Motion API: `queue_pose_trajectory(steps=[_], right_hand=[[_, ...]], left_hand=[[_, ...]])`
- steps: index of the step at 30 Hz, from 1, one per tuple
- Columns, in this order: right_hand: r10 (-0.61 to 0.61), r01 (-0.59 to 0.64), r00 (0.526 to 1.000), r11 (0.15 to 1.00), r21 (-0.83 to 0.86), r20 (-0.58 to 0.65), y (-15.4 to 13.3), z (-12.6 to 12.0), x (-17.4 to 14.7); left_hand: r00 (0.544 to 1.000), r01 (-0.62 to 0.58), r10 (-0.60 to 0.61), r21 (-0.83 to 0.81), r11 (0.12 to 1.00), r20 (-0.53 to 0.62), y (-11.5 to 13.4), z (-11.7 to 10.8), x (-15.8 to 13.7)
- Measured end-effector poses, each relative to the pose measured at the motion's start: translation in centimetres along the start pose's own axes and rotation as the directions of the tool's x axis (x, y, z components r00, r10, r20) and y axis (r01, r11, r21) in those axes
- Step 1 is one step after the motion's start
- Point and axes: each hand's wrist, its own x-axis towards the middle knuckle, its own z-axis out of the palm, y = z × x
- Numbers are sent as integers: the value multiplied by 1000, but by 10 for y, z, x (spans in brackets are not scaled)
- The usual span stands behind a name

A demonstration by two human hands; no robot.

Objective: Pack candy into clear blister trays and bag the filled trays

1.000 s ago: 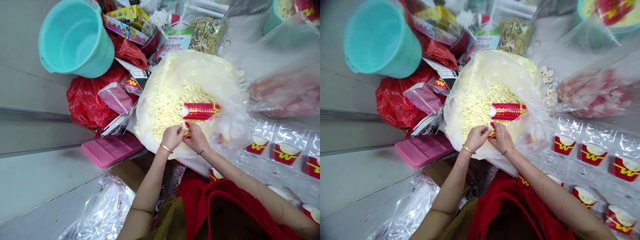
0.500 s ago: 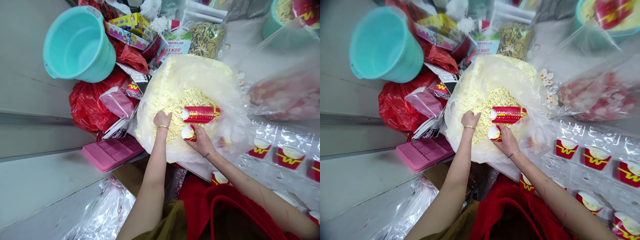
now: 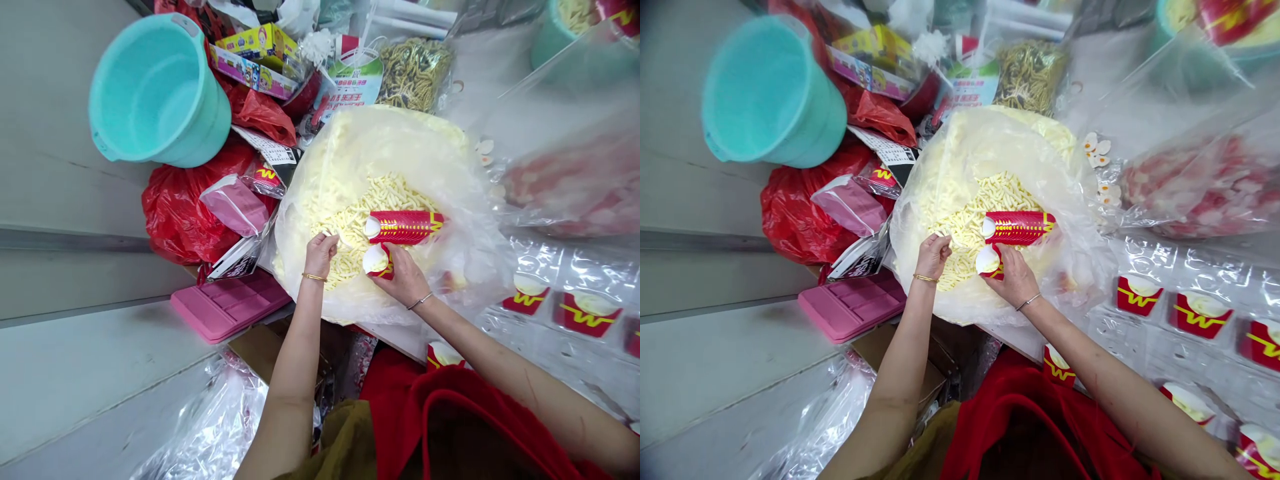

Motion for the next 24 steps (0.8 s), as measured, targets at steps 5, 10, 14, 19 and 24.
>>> queue_pose_trajectory(steps=[5, 10, 14, 19, 24], right_hand=[[-11, 11, 1000, 1000, 13, -12, -12, 4, 7], [-21, 21, 999, 1000, 15, -33, -19, 3, 7], [-37, 38, 998, 999, 14, -50, -21, -2, 4], [-44, 46, 997, 998, 38, -62, -22, -7, -2], [-54, 60, 994, 997, 55, -90, -23, -11, -7]], left_hand=[[980, 119, -90, -163, 979, 176, 14, 10, -30], [957, 76, -75, 7, 997, 281, 14, 22, -44], [957, -24, -31, 184, 983, 289, 11, 25, -48], [923, -86, -15, 243, 966, 384, 17, 23, -54], [893, -72, -27, 202, 977, 448, 22, 18, -59]])
